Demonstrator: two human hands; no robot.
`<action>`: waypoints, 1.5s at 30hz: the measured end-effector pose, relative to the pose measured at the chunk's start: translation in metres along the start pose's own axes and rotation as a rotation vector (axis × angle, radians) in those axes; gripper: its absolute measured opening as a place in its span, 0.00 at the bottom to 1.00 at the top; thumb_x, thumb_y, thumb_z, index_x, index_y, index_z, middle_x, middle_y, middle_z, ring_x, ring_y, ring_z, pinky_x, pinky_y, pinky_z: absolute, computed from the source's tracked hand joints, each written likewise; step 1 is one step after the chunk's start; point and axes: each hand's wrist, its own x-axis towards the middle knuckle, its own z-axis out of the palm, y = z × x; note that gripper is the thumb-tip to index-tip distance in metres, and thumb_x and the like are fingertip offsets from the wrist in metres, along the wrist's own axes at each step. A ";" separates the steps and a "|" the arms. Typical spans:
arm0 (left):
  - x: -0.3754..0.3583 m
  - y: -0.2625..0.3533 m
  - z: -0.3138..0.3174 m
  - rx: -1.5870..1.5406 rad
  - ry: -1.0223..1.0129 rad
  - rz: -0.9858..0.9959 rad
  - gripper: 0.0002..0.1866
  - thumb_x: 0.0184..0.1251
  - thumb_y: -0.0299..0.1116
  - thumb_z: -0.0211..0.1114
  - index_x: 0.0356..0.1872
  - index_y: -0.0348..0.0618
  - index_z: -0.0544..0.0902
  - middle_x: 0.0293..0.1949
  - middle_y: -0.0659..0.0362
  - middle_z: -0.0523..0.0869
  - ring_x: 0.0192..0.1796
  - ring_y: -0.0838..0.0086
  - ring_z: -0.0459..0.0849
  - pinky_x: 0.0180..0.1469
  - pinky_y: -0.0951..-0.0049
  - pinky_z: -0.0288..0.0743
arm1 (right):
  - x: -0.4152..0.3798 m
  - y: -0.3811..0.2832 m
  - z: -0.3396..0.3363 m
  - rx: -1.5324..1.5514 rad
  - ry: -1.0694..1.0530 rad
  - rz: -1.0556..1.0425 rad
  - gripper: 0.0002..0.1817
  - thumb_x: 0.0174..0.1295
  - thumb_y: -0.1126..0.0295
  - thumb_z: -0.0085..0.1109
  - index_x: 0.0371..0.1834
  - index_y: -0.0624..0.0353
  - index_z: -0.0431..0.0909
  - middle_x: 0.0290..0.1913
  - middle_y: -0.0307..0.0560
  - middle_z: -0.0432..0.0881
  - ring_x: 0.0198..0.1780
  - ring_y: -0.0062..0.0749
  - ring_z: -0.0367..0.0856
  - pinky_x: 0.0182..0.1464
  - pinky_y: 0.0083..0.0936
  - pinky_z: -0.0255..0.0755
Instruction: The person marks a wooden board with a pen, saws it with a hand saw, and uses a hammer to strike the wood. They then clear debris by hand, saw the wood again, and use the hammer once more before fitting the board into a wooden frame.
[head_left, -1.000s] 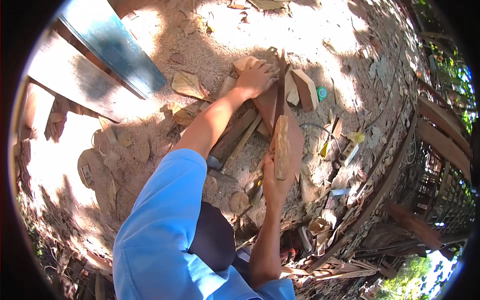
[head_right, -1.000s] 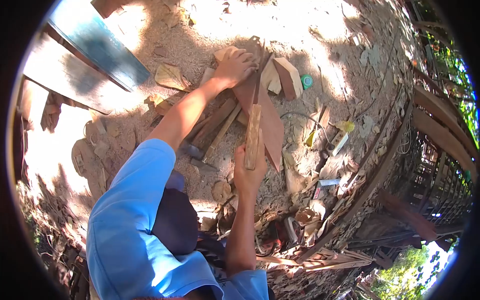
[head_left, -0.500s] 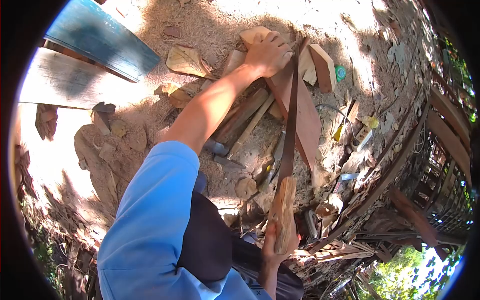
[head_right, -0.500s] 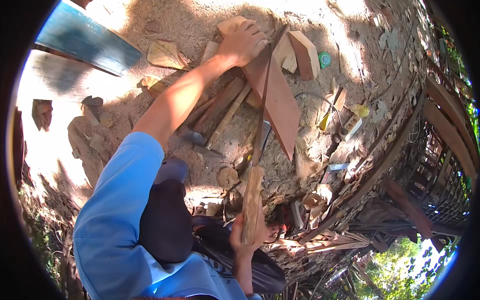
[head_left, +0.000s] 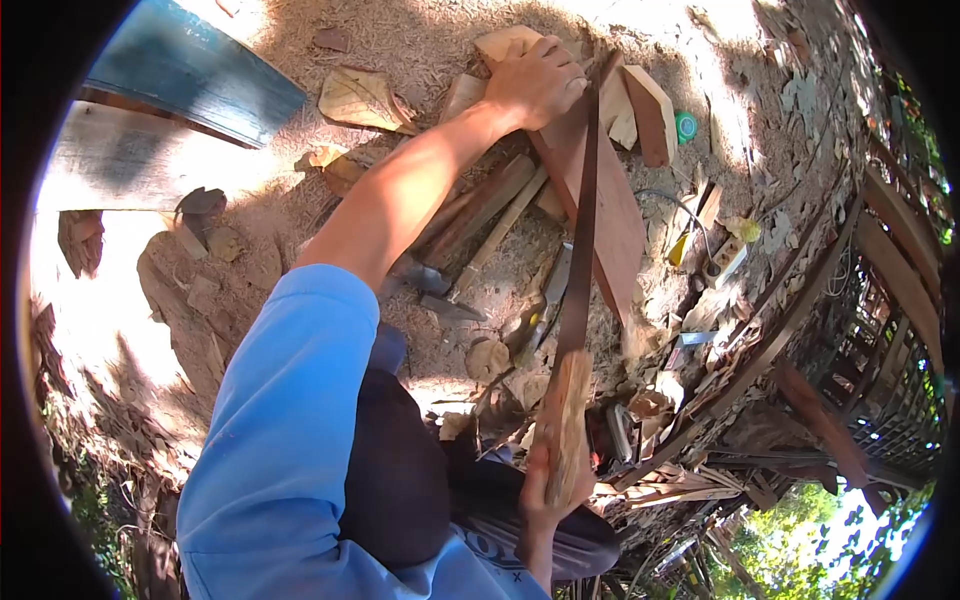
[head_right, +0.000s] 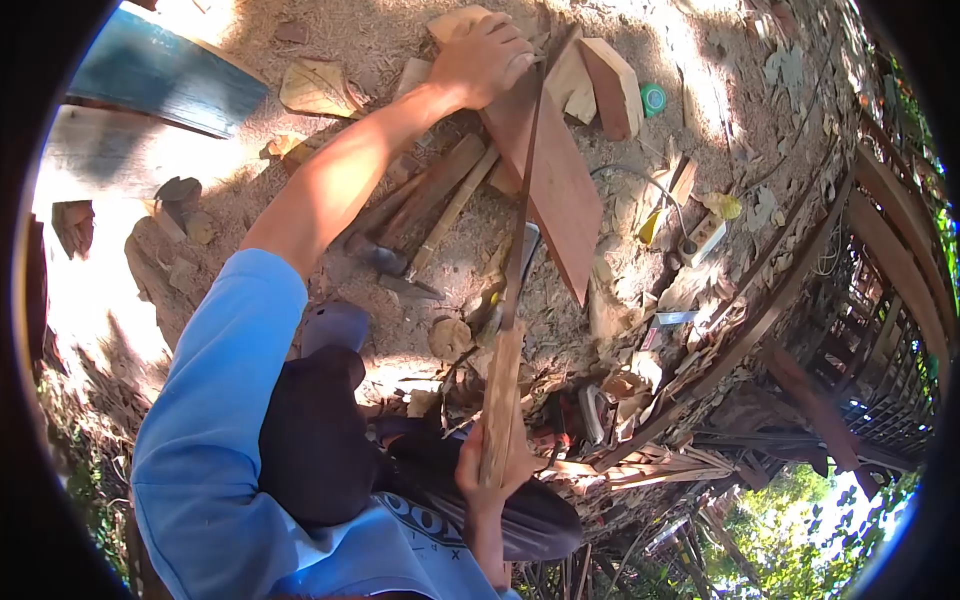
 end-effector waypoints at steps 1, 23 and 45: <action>-0.002 -0.001 0.005 -0.009 0.007 0.025 0.17 0.77 0.47 0.53 0.54 0.55 0.85 0.60 0.65 0.83 0.72 0.68 0.70 0.69 0.50 0.65 | 0.043 0.008 0.020 -0.045 0.014 -0.193 0.17 0.65 0.75 0.58 0.55 0.73 0.81 0.43 0.52 0.88 0.38 0.26 0.84 0.43 0.22 0.76; -0.015 -0.001 0.008 -0.013 0.080 0.154 0.17 0.74 0.48 0.57 0.56 0.57 0.85 0.58 0.67 0.84 0.71 0.71 0.72 0.72 0.52 0.62 | 0.146 0.023 0.089 0.080 0.044 -0.255 0.31 0.62 0.78 0.61 0.72 0.65 0.72 0.33 0.46 0.86 0.34 0.27 0.85 0.40 0.27 0.79; 0.010 -0.004 0.001 0.009 0.032 0.061 0.17 0.77 0.48 0.53 0.51 0.55 0.86 0.55 0.67 0.85 0.68 0.72 0.74 0.67 0.51 0.63 | 0.058 0.032 0.023 -0.080 -0.056 -0.188 0.32 0.62 0.77 0.61 0.72 0.73 0.69 0.54 0.63 0.87 0.46 0.40 0.91 0.47 0.29 0.81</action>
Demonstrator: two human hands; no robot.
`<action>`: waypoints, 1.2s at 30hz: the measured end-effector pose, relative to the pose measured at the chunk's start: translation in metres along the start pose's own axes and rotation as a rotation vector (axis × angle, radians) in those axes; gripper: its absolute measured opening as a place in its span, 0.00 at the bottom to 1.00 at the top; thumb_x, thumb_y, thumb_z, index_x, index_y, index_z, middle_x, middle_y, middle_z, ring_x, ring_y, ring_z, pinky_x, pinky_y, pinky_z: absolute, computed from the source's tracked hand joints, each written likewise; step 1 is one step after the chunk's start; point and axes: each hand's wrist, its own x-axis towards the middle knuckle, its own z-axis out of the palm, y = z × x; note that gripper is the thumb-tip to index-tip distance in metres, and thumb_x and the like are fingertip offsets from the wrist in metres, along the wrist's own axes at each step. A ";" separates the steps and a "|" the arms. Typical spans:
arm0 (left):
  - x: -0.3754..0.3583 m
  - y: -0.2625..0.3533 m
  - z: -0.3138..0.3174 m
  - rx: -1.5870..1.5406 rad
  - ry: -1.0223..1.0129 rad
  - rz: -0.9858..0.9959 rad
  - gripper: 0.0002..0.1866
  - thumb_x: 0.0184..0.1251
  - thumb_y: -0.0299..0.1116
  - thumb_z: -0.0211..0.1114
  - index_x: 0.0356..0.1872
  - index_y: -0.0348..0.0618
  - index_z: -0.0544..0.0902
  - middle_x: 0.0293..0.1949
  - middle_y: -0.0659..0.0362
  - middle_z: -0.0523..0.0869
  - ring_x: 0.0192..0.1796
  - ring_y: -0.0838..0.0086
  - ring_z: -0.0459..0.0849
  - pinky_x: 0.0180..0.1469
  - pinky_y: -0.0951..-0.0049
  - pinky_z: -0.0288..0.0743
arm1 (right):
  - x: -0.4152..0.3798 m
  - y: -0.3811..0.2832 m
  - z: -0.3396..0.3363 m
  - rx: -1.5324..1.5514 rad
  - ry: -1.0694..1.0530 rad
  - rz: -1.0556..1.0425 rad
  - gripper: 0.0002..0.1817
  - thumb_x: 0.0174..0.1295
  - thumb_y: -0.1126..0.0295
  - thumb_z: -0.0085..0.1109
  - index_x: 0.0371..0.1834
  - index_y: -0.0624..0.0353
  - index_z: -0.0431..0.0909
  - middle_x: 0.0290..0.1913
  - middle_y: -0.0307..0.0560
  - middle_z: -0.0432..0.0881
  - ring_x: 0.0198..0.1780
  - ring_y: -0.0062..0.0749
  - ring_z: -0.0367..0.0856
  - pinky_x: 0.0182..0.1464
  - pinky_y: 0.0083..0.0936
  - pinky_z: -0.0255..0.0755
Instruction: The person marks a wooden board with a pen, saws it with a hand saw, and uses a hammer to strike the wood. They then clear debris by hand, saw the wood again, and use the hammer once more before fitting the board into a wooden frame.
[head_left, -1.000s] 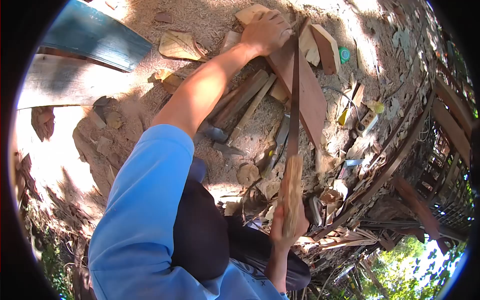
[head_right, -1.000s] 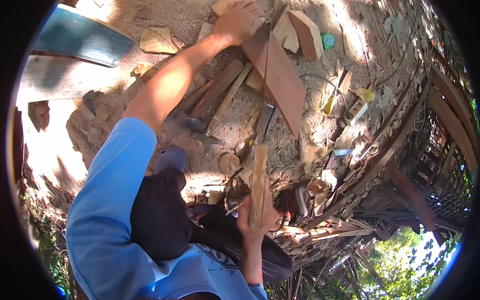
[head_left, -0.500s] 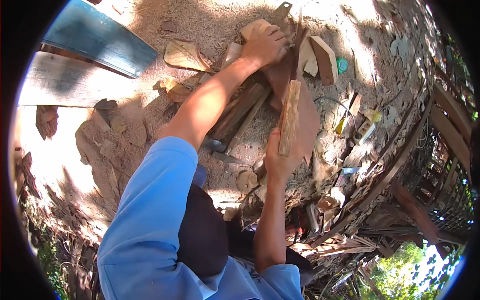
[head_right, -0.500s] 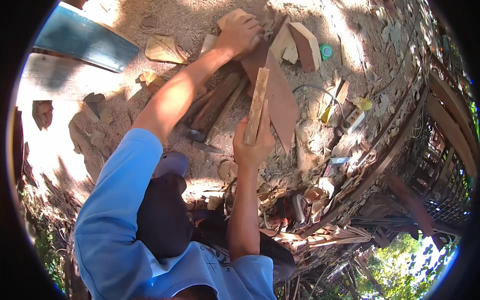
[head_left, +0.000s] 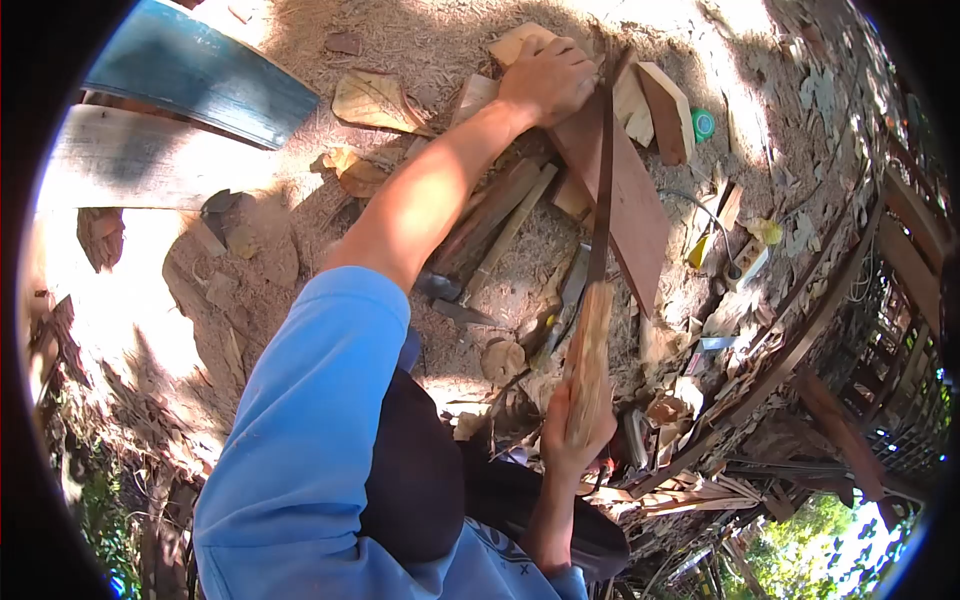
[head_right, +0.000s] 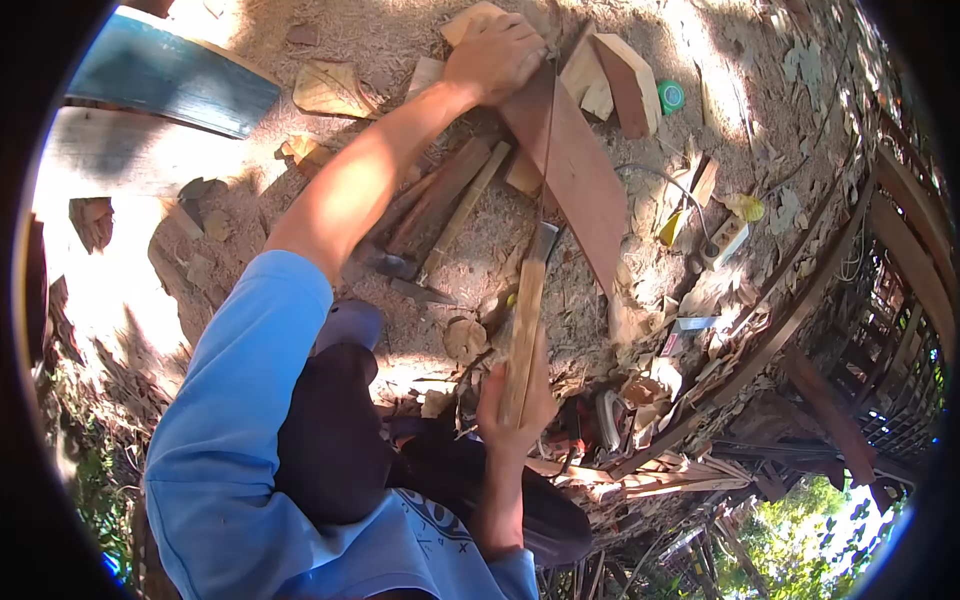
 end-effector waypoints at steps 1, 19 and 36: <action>-0.007 0.004 0.005 -0.018 0.010 0.004 0.18 0.78 0.49 0.52 0.51 0.55 0.87 0.54 0.66 0.86 0.68 0.73 0.74 0.67 0.50 0.62 | -0.039 -0.008 -0.023 -0.068 -0.044 0.067 0.32 0.62 0.76 0.61 0.70 0.77 0.69 0.55 0.65 0.86 0.48 0.43 0.91 0.49 0.31 0.82; -0.004 0.001 0.012 -0.073 -0.002 -0.034 0.23 0.82 0.53 0.45 0.55 0.56 0.87 0.58 0.66 0.85 0.71 0.73 0.72 0.71 0.50 0.59 | -0.057 0.003 -0.037 -0.075 -0.044 -0.026 0.31 0.63 0.75 0.59 0.70 0.77 0.70 0.58 0.65 0.85 0.48 0.42 0.91 0.49 0.29 0.82; 0.004 0.007 -0.009 -0.091 -0.051 0.058 0.17 0.75 0.43 0.53 0.48 0.45 0.86 0.53 0.56 0.85 0.66 0.57 0.75 0.65 0.51 0.67 | 0.011 0.027 -0.003 0.058 0.051 -0.153 0.29 0.62 0.77 0.59 0.68 0.76 0.72 0.48 0.67 0.88 0.45 0.44 0.92 0.46 0.31 0.83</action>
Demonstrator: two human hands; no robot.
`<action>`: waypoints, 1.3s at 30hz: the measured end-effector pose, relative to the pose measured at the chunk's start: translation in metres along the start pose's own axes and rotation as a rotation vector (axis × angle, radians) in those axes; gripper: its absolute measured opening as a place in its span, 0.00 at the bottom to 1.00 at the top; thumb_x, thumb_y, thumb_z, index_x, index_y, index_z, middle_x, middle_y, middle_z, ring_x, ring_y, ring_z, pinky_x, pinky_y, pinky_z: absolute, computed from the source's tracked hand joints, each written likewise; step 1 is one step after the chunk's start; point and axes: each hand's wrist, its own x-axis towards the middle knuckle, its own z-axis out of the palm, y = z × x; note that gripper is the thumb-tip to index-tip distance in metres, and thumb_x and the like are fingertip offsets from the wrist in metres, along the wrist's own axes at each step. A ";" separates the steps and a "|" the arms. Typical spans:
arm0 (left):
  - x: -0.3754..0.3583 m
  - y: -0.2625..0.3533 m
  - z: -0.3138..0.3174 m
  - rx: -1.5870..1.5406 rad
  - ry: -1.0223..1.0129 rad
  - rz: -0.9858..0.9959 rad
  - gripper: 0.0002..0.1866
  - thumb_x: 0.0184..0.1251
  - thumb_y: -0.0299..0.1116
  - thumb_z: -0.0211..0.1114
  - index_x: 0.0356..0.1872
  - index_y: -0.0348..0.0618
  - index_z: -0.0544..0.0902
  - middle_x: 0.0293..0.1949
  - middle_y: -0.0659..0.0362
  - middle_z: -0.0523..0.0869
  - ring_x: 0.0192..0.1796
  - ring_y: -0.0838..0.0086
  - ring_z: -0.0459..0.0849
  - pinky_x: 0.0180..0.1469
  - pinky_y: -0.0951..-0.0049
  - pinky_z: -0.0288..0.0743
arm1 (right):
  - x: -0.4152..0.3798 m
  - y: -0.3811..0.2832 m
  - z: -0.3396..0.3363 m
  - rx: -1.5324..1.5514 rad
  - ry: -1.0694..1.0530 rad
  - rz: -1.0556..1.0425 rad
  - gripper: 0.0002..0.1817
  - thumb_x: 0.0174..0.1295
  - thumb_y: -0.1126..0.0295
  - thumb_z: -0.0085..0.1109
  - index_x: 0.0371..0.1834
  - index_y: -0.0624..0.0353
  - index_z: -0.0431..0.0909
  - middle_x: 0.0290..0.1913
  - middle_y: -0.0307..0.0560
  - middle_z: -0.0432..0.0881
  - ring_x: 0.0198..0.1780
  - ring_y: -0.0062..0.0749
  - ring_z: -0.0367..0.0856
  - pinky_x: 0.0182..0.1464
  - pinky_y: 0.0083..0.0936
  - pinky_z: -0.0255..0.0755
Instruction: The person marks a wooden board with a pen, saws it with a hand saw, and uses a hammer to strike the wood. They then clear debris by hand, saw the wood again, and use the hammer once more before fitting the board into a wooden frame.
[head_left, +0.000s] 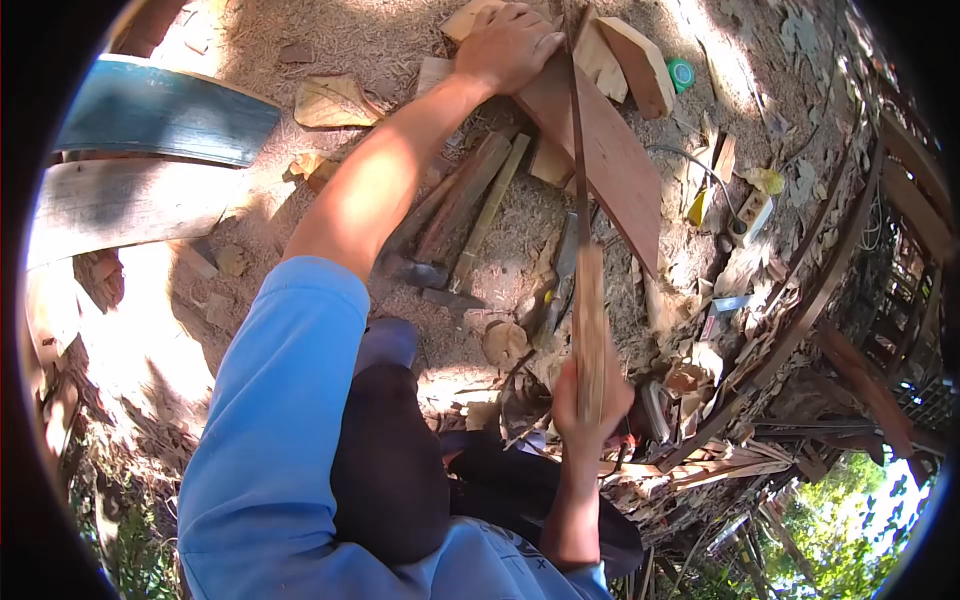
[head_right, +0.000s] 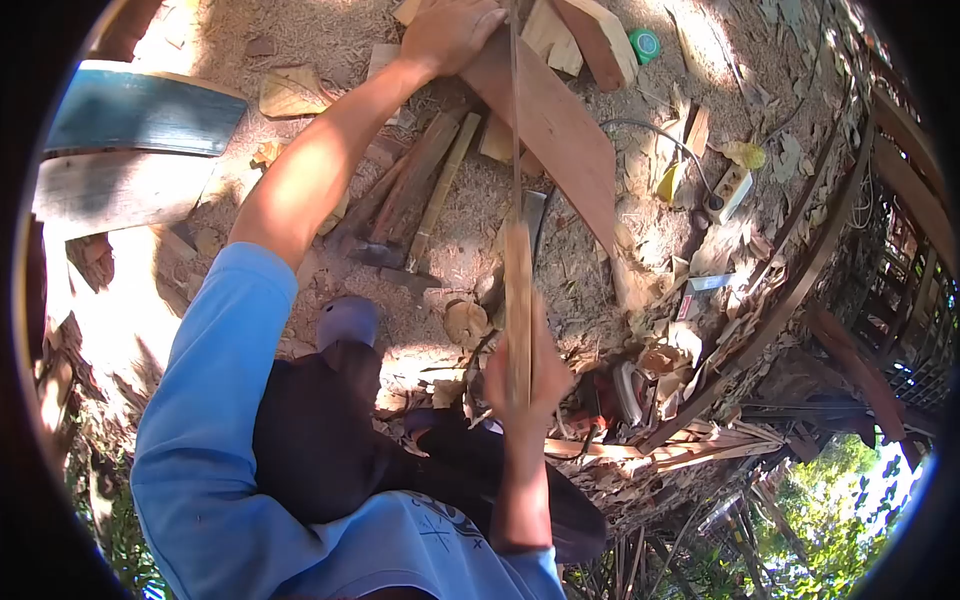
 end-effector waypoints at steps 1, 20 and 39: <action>-0.002 0.003 0.004 0.012 0.003 -0.023 0.18 0.77 0.46 0.51 0.50 0.49 0.86 0.55 0.58 0.85 0.67 0.61 0.75 0.67 0.50 0.65 | 0.058 -0.008 0.022 -0.010 -0.071 0.194 0.30 0.60 0.79 0.60 0.69 0.69 0.74 0.37 0.63 0.87 0.35 0.41 0.90 0.38 0.32 0.81; -0.001 0.006 0.030 0.142 0.113 -0.074 0.17 0.77 0.46 0.51 0.49 0.55 0.87 0.54 0.66 0.85 0.69 0.70 0.73 0.67 0.47 0.60 | 0.137 0.014 0.071 0.011 0.093 -0.088 0.34 0.57 0.77 0.64 0.71 0.65 0.73 0.35 0.55 0.88 0.33 0.40 0.89 0.41 0.33 0.82; 0.006 0.010 0.024 0.001 0.169 -0.208 0.17 0.75 0.42 0.53 0.53 0.47 0.84 0.54 0.57 0.84 0.65 0.60 0.76 0.64 0.42 0.66 | 0.102 0.013 0.037 0.074 -0.001 0.005 0.36 0.56 0.78 0.65 0.73 0.62 0.72 0.39 0.60 0.87 0.32 0.42 0.90 0.36 0.32 0.80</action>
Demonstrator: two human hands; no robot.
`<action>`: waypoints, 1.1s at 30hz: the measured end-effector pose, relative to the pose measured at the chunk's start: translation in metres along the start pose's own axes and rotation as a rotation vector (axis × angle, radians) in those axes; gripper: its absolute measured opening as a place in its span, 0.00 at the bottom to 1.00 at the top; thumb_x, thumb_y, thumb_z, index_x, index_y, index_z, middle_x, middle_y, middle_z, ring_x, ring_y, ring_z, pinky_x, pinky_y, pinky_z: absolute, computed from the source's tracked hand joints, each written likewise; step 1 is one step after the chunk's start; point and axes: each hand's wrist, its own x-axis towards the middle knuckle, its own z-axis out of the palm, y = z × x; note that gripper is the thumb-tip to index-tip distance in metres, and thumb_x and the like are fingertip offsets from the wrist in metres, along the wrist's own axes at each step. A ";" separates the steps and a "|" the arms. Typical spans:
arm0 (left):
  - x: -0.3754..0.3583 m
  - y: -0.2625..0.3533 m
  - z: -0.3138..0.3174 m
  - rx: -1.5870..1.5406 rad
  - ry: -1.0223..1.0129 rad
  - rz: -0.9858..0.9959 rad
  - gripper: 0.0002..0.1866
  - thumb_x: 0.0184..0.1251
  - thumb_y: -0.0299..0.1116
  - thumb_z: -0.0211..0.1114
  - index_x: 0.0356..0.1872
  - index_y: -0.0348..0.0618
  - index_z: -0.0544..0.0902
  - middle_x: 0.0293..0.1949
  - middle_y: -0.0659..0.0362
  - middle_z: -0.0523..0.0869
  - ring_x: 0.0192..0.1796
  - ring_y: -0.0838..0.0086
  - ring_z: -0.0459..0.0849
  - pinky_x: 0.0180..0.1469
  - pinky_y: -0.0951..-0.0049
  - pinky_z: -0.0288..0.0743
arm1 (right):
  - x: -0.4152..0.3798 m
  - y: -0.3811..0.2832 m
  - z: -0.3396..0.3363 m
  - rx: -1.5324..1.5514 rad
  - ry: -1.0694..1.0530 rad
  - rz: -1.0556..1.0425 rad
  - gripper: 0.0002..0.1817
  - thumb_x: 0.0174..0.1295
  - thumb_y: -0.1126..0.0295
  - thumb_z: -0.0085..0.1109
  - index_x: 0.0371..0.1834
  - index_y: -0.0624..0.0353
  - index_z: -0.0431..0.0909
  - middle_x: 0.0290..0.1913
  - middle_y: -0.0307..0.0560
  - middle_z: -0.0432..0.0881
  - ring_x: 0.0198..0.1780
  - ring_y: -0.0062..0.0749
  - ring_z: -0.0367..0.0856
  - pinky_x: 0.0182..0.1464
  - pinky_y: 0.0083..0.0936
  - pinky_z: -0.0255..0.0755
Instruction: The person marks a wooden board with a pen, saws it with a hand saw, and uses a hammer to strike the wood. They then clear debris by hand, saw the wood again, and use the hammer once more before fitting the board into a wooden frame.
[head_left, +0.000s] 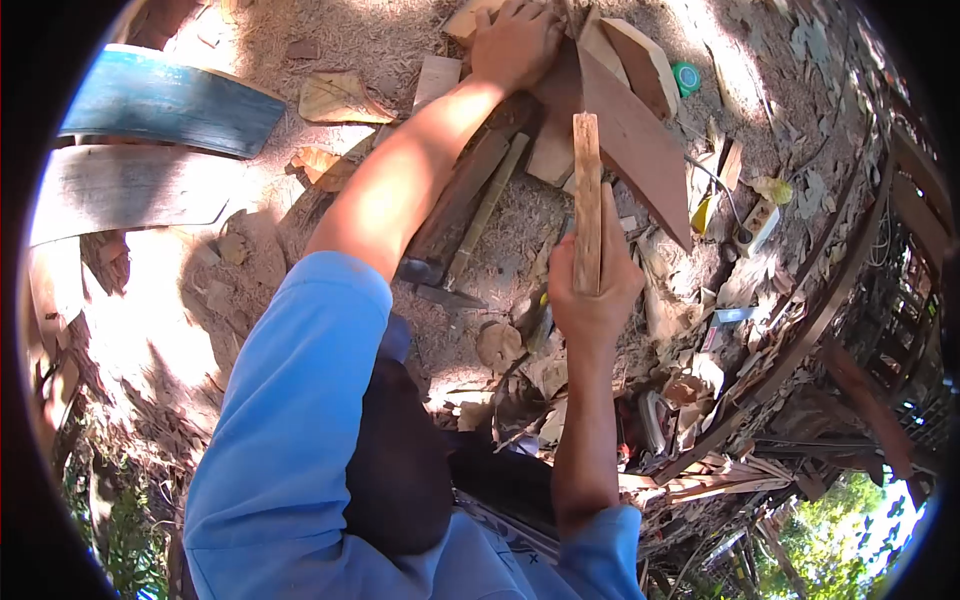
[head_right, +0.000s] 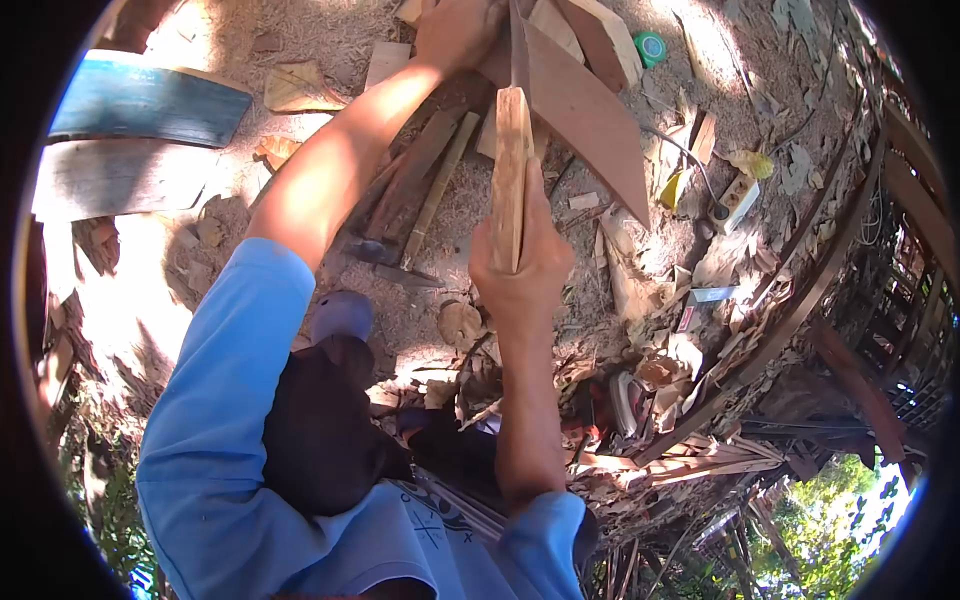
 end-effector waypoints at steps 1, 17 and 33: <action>0.011 0.002 0.004 0.058 0.042 -0.036 0.17 0.75 0.43 0.53 0.54 0.47 0.84 0.55 0.57 0.84 0.65 0.60 0.76 0.63 0.41 0.66 | 0.005 0.002 -0.006 -0.008 -0.001 -0.013 0.36 0.55 0.79 0.65 0.73 0.62 0.72 0.40 0.60 0.87 0.32 0.42 0.90 0.37 0.33 0.80; 0.003 0.004 0.012 0.117 0.002 -0.044 0.17 0.76 0.47 0.53 0.52 0.53 0.86 0.58 0.64 0.83 0.70 0.69 0.72 0.68 0.43 0.58 | 0.053 0.009 -0.022 0.043 -0.103 0.037 0.34 0.57 0.77 0.64 0.72 0.61 0.73 0.36 0.58 0.88 0.33 0.44 0.90 0.38 0.34 0.81; -0.002 0.014 0.000 0.132 -0.092 -0.030 0.16 0.76 0.44 0.52 0.50 0.51 0.85 0.54 0.64 0.83 0.69 0.68 0.73 0.69 0.52 0.60 | 0.003 0.004 -0.044 0.017 -0.124 0.090 0.37 0.57 0.79 0.64 0.75 0.60 0.71 0.40 0.57 0.87 0.32 0.37 0.86 0.39 0.29 0.80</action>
